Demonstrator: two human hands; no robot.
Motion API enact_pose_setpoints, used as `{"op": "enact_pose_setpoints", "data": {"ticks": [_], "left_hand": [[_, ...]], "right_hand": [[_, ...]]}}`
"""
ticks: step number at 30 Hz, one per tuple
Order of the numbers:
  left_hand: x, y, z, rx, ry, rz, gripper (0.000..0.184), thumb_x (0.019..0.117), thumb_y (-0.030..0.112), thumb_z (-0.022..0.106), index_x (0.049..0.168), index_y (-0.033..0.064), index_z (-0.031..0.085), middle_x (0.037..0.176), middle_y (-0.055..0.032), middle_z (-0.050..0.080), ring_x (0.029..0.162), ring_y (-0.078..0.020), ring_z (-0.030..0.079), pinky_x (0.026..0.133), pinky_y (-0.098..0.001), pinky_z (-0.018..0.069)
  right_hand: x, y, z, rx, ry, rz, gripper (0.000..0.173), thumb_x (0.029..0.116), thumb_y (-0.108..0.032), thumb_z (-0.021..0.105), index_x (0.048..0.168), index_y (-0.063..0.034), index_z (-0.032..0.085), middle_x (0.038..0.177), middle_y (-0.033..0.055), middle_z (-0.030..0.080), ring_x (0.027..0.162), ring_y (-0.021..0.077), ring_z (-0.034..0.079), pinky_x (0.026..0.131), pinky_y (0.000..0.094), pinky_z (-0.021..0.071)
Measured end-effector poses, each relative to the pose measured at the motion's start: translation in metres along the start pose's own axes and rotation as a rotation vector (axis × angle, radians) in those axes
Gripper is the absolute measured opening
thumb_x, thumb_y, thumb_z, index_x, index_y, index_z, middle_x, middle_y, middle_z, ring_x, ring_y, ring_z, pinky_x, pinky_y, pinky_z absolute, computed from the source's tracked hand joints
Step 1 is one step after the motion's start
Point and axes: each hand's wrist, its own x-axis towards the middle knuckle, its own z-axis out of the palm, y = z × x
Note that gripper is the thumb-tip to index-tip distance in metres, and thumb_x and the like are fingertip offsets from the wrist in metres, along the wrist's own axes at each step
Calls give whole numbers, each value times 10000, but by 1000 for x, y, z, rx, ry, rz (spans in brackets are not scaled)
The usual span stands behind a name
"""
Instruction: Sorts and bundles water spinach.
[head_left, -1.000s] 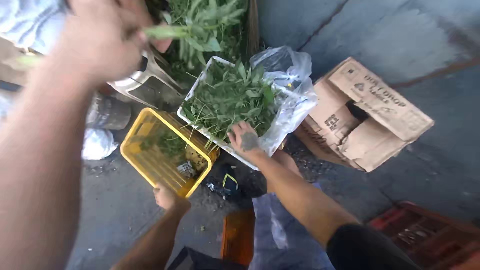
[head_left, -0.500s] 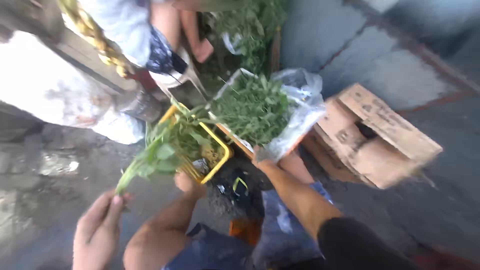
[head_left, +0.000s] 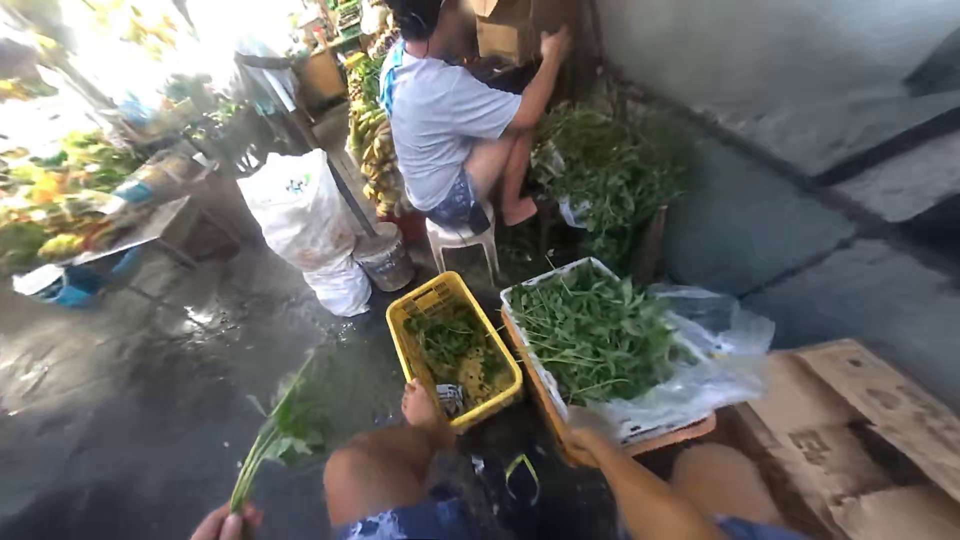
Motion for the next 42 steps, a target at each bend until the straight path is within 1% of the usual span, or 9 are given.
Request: {"op": "enact_pose_setpoints", "data": {"ticks": [2,5,8,16,21,27,31,36,42], "left_hand": [[-11,32,17,-38,-33,-32,251,1046,7,370,1065,-15,619,957,-26,730,899,-112,702,850,-319,587],[-5,193,127,125,290,-469,262,958,-199,317,794,-92,490,680,-35,540,651,-18,531,732,-138,470],[-13,220,152,106,216,-357,235,938,-214,320,788,-109,467,684,-32,527,653,5,516,711,-105,448],[36,100,118,-152,-22,-9,248,1041,62,365,1044,28,610,845,0,693,796,-117,695,797,-316,598],[74,113,190,-444,-232,-52,299,1091,129,362,1089,77,656,951,-65,739,869,-224,738,811,-464,637],[91,130,283,-501,-468,-106,267,1096,127,423,1262,-10,580,1061,-162,726,923,-278,725,844,-462,617],[99,119,335,-586,-540,-232,219,1071,86,467,1114,-17,657,1160,-202,694,1046,-320,685,905,-495,577],[88,92,392,-456,-546,-248,115,1008,64,623,997,0,719,1091,-142,718,941,-233,686,848,-410,587],[66,58,438,-429,-658,-228,101,978,73,677,965,-16,724,1101,-129,731,889,-183,675,805,-349,570]], "right_hand": [[3,3,13,25,-69,-22,556,980,-304,652,1419,20,547,1431,274,558,1358,421,523,1104,614,423],[14,1,40,-5,-26,-35,600,877,-289,744,1389,-25,575,1362,245,613,1289,409,581,1038,621,477],[2,7,52,7,-20,-50,612,877,-277,724,1421,-55,551,1358,222,623,1287,386,590,1041,603,488],[-23,29,68,2,-6,-74,676,901,-281,697,1514,-100,476,1366,229,623,1288,405,589,1046,621,482],[-44,47,63,1,-74,-94,742,855,-238,755,1522,-84,470,1379,252,610,1293,446,573,1041,660,468],[-25,57,62,3,-196,-184,824,864,-470,762,1499,-27,479,1402,271,584,1323,436,552,1083,650,440],[-52,45,9,102,-125,-285,652,931,-532,675,1362,-46,619,1325,257,635,1275,425,588,1068,653,448],[-108,51,-82,888,202,-512,420,1109,-325,430,1296,0,620,1202,186,690,1074,277,699,968,466,571],[-166,29,-128,901,352,-879,479,1023,-388,582,1360,-46,588,1240,100,689,1113,166,680,983,378,571]]}}
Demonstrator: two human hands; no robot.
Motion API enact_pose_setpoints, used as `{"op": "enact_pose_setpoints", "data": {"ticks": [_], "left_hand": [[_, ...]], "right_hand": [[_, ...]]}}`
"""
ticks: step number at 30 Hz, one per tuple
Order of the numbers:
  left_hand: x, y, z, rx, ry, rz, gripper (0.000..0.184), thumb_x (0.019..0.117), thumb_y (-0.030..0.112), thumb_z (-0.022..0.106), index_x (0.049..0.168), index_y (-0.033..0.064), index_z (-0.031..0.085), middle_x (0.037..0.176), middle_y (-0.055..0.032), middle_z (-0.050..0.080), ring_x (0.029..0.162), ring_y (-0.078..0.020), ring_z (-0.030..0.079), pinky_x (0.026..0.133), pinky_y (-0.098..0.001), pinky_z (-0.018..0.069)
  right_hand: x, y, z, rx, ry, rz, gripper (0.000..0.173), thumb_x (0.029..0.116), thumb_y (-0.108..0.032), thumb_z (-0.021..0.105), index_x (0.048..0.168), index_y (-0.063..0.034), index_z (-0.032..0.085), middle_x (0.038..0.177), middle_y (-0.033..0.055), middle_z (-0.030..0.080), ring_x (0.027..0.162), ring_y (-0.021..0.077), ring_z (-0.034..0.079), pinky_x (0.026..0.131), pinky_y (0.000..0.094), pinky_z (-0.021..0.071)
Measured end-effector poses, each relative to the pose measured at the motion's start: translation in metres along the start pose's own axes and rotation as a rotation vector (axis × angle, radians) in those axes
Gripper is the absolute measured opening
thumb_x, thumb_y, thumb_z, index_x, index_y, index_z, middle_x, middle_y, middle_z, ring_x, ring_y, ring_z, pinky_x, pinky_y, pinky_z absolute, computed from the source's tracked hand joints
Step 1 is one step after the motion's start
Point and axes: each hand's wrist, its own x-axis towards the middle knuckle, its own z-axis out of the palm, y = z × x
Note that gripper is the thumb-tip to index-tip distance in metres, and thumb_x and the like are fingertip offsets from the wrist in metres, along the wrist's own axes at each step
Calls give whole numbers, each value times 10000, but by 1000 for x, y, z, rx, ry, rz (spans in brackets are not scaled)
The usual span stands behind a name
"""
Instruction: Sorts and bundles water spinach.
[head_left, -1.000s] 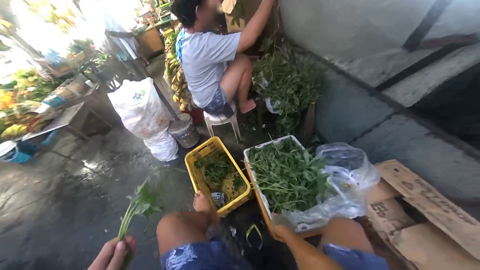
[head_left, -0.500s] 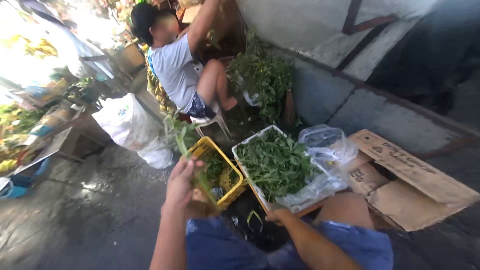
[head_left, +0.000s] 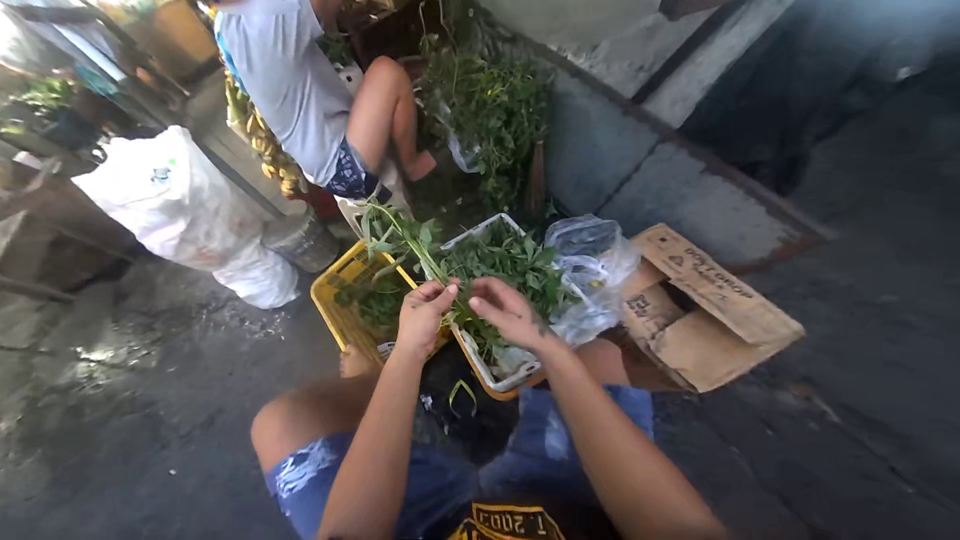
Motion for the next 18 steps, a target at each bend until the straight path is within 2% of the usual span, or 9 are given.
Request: {"op": "enact_pose_setpoints", "data": {"ticks": [2,3,5,7,9,12,15,17,18], "left_hand": [[4,-8,6,-38,-51,20,105,971,62,681,1015,-29,710,1104,-143,726,928,-207,690,841,-374,587],[6,-10,7,-77,-73,32,143,977,60,669,1083,-34,690,1105,-152,713,944,-223,688,861,-396,590],[11,-9,3,-159,-72,24,247,1022,99,599,1233,-18,654,1128,-154,686,965,-232,670,876,-419,575],[17,-9,-2,-194,6,-27,233,1070,142,526,1183,-3,668,1163,-146,695,984,-234,675,882,-422,572],[22,-16,-5,-220,61,-50,221,1071,136,532,1131,-18,678,1129,-148,712,970,-241,688,871,-423,581],[25,-24,-7,-230,48,-41,206,1066,121,539,1102,-23,682,1084,-147,711,948,-234,683,857,-413,581],[25,-31,-9,-223,23,5,197,1049,105,566,1100,-28,702,1101,-132,721,939,-203,684,851,-382,579],[26,-35,-12,-231,13,63,170,1027,82,595,1072,-31,713,1078,-128,734,930,-190,688,852,-370,578],[25,-37,-14,-232,9,92,159,1021,74,598,1052,-28,716,1055,-121,740,925,-184,694,858,-368,581]], "right_hand": [[3,11,10,-31,28,-7,390,1030,-297,589,1328,-48,617,1125,70,728,987,148,711,903,363,602],[3,18,14,-9,65,-11,311,1036,-242,576,1260,-41,655,1013,52,742,888,141,719,830,351,615],[-1,29,20,27,116,-1,228,1038,-176,554,1147,-36,696,906,30,740,810,121,706,777,325,606],[-5,39,23,35,116,8,225,1040,-162,545,1122,-41,715,897,20,746,818,106,704,796,314,596],[-5,48,25,34,82,24,233,1045,-161,538,1130,-40,718,913,17,754,842,104,709,820,314,595],[3,53,23,48,53,82,224,1044,-149,545,1113,-30,721,897,23,751,828,104,702,815,312,586],[6,55,22,61,18,116,218,1043,-132,547,1071,-32,739,868,19,751,804,94,696,799,300,581],[6,55,24,54,17,120,196,1032,-135,577,1068,-36,743,913,31,763,847,101,710,824,307,587],[5,55,25,23,48,96,180,1006,-147,622,1100,-49,741,987,42,760,909,112,712,855,317,592]]}}
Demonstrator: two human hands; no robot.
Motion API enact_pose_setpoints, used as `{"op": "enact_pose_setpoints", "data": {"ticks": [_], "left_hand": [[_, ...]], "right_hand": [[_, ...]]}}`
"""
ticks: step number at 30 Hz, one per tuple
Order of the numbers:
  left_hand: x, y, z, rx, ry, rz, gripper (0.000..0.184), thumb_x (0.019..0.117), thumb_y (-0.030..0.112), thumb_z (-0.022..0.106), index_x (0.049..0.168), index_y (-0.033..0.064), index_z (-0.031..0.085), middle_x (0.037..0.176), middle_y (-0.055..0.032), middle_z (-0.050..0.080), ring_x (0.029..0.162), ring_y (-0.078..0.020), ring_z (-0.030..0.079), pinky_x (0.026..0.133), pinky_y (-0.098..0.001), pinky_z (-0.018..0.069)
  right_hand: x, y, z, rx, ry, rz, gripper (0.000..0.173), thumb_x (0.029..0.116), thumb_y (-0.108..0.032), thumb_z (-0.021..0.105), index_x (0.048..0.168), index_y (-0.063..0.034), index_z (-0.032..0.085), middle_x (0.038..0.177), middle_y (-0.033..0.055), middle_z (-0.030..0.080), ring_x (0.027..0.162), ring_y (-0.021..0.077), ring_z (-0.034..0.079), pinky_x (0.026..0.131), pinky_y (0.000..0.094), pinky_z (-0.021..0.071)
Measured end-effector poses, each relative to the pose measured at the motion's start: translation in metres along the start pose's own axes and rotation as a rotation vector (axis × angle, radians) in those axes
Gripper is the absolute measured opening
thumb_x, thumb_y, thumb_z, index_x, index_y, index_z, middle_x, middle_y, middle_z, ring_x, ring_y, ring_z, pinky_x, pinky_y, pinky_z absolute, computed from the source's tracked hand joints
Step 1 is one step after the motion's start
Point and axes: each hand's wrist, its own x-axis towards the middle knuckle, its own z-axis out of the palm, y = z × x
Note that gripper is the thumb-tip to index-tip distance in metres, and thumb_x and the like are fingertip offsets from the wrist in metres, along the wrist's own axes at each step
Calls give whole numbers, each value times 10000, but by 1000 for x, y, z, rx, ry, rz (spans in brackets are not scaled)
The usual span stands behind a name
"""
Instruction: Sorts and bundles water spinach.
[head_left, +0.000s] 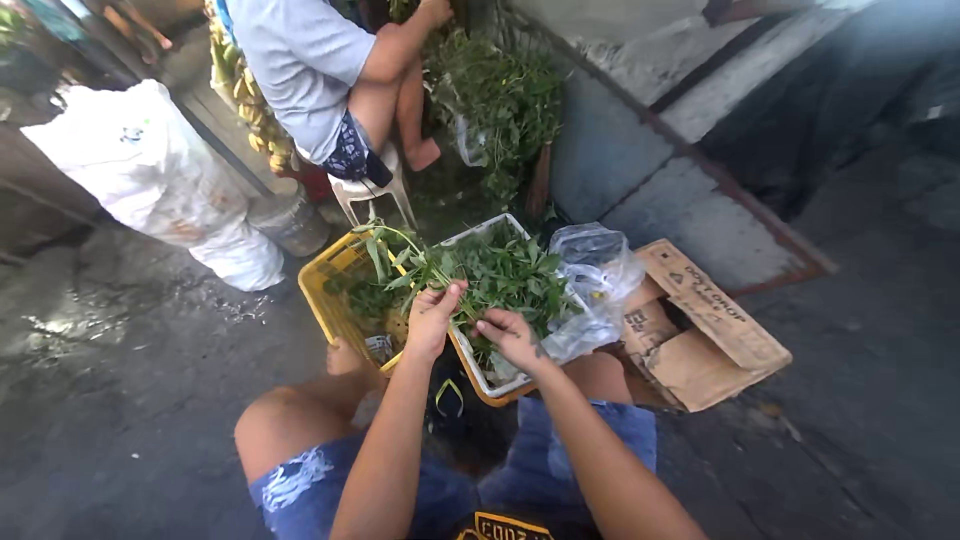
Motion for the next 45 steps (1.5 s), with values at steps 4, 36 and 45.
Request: {"op": "enact_pose_setpoints", "data": {"ticks": [4,36,45], "left_hand": [[-8,-5,-4,48,-5,37,134,1006,50,608,1046,-24,712,1033,-107,744,931,-173,694,885,-359,576],[29,31,-40,-52,415,-79,237,1070,277,553,1150,106,696,939,-55,666,768,-177,634,719,-376,575],[40,42,-25,-131,448,-88,221,1089,163,491,1127,-10,624,914,-158,685,780,-266,695,745,-468,616]], "right_hand": [[-1,-7,4,-232,178,-208,495,868,-344,748,1298,-108,678,1331,100,640,1272,246,571,1089,460,484],[49,-33,-9,-600,113,-236,376,961,-372,696,1260,-145,704,1289,86,667,1240,266,614,1050,509,519],[65,-10,19,-754,-158,-125,488,1103,-442,333,1201,-73,637,996,160,725,978,350,718,888,559,561]]}}
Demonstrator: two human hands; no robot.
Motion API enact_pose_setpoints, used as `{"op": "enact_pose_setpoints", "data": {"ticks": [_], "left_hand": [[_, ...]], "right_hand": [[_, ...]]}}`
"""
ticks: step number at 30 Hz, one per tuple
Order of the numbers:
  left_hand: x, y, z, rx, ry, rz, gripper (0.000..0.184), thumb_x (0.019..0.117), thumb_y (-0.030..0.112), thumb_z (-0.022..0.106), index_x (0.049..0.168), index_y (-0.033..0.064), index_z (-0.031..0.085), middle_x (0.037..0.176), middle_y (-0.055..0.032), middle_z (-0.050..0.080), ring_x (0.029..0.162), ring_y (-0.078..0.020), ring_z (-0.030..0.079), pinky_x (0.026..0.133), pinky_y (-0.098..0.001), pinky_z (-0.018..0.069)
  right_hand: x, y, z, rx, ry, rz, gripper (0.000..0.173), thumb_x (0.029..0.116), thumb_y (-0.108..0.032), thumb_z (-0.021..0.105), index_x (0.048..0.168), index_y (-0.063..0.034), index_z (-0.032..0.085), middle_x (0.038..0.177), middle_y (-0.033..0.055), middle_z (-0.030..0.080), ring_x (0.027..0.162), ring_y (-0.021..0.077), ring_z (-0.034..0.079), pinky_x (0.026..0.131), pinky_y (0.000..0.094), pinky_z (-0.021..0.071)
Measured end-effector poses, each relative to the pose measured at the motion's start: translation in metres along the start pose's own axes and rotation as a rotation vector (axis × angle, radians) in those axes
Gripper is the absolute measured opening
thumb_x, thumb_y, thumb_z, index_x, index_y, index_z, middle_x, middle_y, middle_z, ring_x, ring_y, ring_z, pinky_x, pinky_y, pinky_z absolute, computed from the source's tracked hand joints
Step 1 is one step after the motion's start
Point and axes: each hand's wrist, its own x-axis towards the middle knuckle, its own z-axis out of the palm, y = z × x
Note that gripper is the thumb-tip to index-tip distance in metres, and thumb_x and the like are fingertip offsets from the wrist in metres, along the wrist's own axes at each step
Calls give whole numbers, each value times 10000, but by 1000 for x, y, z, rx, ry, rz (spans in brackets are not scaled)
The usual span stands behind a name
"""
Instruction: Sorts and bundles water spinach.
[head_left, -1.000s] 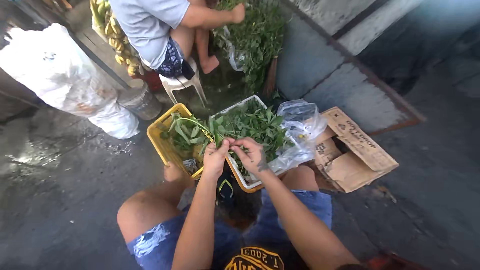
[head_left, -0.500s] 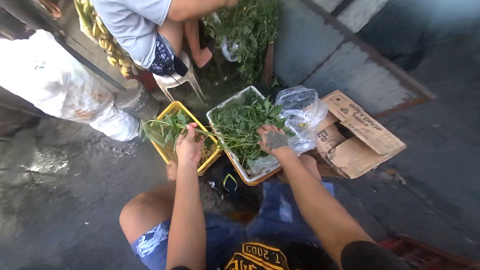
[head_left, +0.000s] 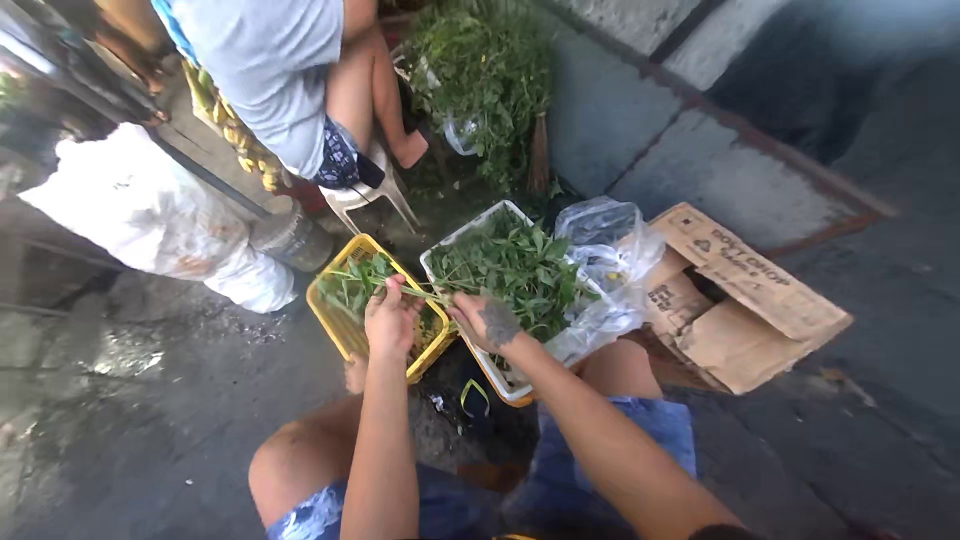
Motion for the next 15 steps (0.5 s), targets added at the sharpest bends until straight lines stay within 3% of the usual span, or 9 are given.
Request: {"op": "enact_pose_setpoints", "data": {"ticks": [4,6,8,10,12,15], "left_hand": [[14,30,-6,29,83,33,218,1094,183,485,1142,1,595,949,-146,668,797,-261,686,737,-468,612],[19,41,-6,45,64,83,231,1104,215,460,1135,28,591,945,-126,662,796,-248,680,734,-467,605],[24,43,-4,55,54,109,263,1102,261,472,1155,43,611,971,-126,670,823,-260,686,757,-494,603],[26,41,2,53,34,107,272,1094,284,497,1187,57,615,1017,-129,673,856,-270,690,773,-507,603],[25,37,9,66,7,100,270,1085,287,520,1198,67,626,1043,-124,677,871,-264,691,766,-491,605],[23,31,19,77,-35,89,287,1083,305,524,1191,72,649,1047,-122,687,878,-262,697,771,-494,609]], "right_hand": [[-36,50,0,-148,-98,139,470,1108,-402,305,1238,-84,626,1020,179,735,1019,383,712,966,571,528],[-48,75,-5,-162,-170,275,452,1106,-371,328,1315,-97,621,1128,199,723,1103,406,688,984,595,519],[-57,100,-7,-148,-178,375,382,1073,-318,459,1366,-129,615,1322,176,652,1255,392,608,1040,605,481],[-57,114,-14,-48,-89,379,454,989,-245,629,1429,-140,590,1451,178,554,1354,414,505,1079,645,429],[-52,116,-22,145,99,292,420,1028,-253,565,1414,-92,598,1439,197,566,1354,371,528,1129,562,436],[-42,94,-38,441,276,242,525,1053,-457,479,1418,-100,602,1429,168,583,1329,296,559,1129,499,451]]}}
